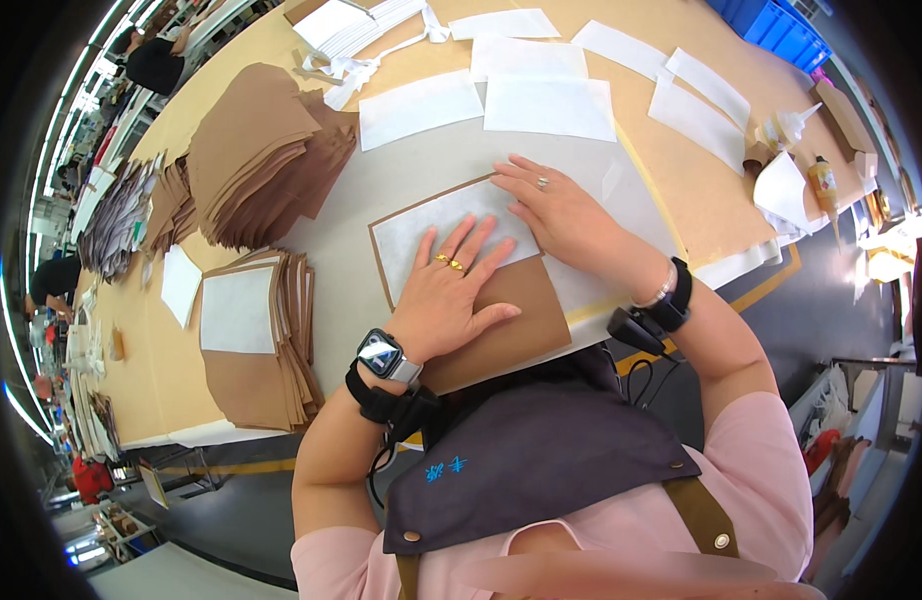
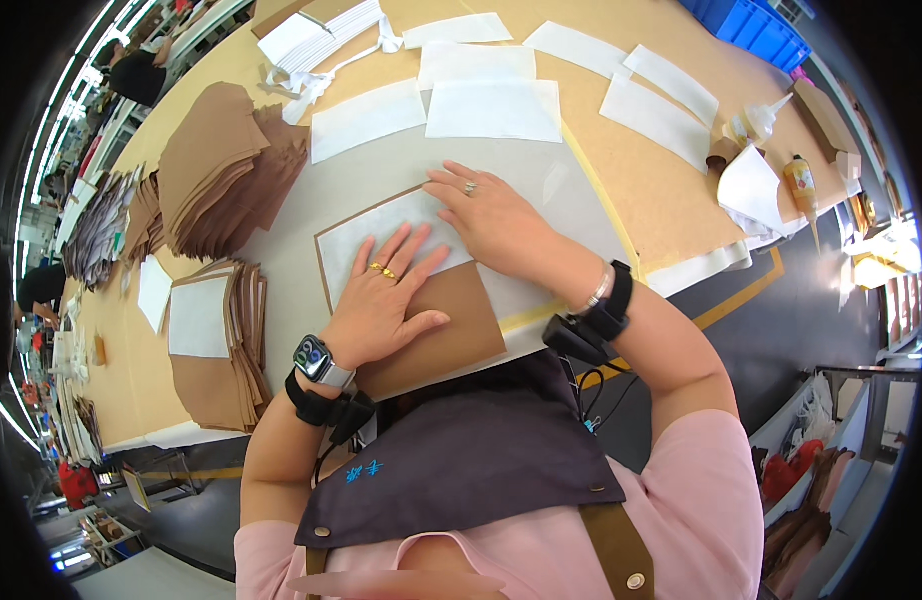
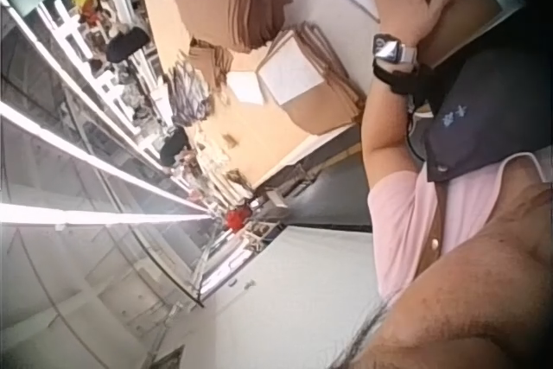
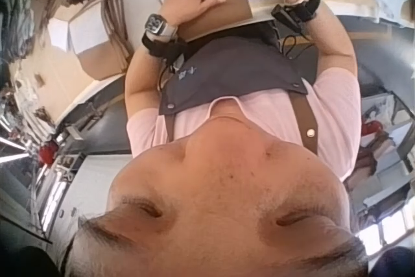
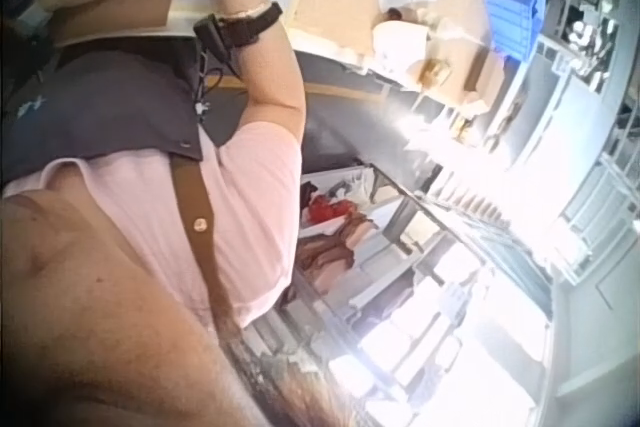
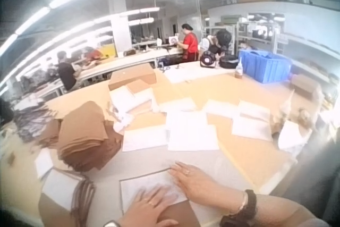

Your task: Placing white protective sheets inside brown leather components of a bag.

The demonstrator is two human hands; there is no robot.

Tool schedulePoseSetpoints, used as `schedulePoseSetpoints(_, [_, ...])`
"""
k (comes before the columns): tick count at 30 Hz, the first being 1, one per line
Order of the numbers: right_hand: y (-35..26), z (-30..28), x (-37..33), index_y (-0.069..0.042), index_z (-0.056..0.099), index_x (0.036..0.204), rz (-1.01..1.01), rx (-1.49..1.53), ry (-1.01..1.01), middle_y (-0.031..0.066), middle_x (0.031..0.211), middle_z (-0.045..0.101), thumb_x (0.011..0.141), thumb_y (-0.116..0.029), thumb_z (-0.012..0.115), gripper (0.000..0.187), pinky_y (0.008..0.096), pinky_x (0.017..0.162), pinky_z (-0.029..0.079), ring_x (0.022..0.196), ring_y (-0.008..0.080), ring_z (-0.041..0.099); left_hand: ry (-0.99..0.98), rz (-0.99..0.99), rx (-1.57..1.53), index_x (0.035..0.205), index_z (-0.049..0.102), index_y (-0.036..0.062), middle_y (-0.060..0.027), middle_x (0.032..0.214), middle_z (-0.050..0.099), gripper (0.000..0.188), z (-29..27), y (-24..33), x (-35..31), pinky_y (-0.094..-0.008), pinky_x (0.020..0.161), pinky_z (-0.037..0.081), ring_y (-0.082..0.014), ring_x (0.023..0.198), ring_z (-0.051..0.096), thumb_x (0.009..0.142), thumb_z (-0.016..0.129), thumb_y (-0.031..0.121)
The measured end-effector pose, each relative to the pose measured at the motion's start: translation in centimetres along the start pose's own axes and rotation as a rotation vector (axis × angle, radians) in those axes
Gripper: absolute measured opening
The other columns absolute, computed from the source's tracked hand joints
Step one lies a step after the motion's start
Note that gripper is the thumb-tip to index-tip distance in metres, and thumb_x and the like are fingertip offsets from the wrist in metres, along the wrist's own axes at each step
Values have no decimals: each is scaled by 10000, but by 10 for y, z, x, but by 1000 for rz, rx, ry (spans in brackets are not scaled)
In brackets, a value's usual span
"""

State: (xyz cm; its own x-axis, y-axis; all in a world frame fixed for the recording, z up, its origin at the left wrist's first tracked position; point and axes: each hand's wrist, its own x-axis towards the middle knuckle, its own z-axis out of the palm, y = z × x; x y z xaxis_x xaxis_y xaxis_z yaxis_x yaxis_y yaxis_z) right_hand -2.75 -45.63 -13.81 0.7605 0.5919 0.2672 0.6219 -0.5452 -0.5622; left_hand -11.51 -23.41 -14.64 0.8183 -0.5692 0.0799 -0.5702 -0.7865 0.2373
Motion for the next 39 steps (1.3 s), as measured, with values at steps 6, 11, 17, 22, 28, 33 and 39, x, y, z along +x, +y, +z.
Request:
schedulePoseSetpoints(6, [13,40,19,-17,446,1499,-111,-326,-134,128,1597,402,1081,-315,388,516,458,1237,231,1520,276,288,32,-4,-11,1500,456,103,-174,1580,385,745,5,-2,-2,-564,1219,176,-337,1505,289,942,595,577])
schedulePoseSetpoints(11, [11,38,17,-24,403,1534,-103,-434,-182,115,1625,363,1085,-318,353,539,447,1252,197,1539,255,251,284,-86,-581,1410,488,-30,-299,1446,496,678,3,-13,-1,-503,1203,268,-428,1404,421,977,598,479])
schedulePoseSetpoints(17, [13,40,19,-22,394,1539,-114,-483,-196,123,1627,357,1076,-285,367,532,448,1251,196,1535,258,260,359,-317,-99,1521,389,-14,-241,1586,364,773,17,8,32,-515,1219,229,-370,1520,262,1013,484,561])
schedulePoseSetpoints(22, [11,39,18,-25,381,1546,-99,-495,-170,125,1626,358,1074,-283,367,538,448,1252,196,1533,265,264,225,-497,-16,1549,365,11,-200,1638,297,828,25,-6,14,-534,1231,190,-328,1544,222,998,445,625])
schedulePoseSetpoints(28, [9,38,18,-25,371,1550,-92,-498,-180,124,1632,347,1079,-294,344,544,446,1256,190,1535,262,259,179,-587,3,1557,361,30,-183,1654,273,790,12,-26,-25,-542,1235,172,-306,1552,208,1009,435,595])
schedulePoseSetpoints(33, [12,40,17,-27,365,1554,-76,-507,-192,119,1637,337,1082,-307,328,550,444,1258,186,1538,257,251,125,-729,61,1569,288,-21,-211,1660,235,857,4,-28,-42,-570,1235,127,-343,1562,150,1009,419,615])
schedulePoseSetpoints(39, [11,41,18,-28,361,1557,-81,-511,-195,118,1642,329,1082,-316,321,557,447,1260,181,1542,258,241,340,-728,-3,1563,302,-26,-216,1663,226,912,3,-29,-51,-589,1232,103,-359,1562,138,981,450,661])
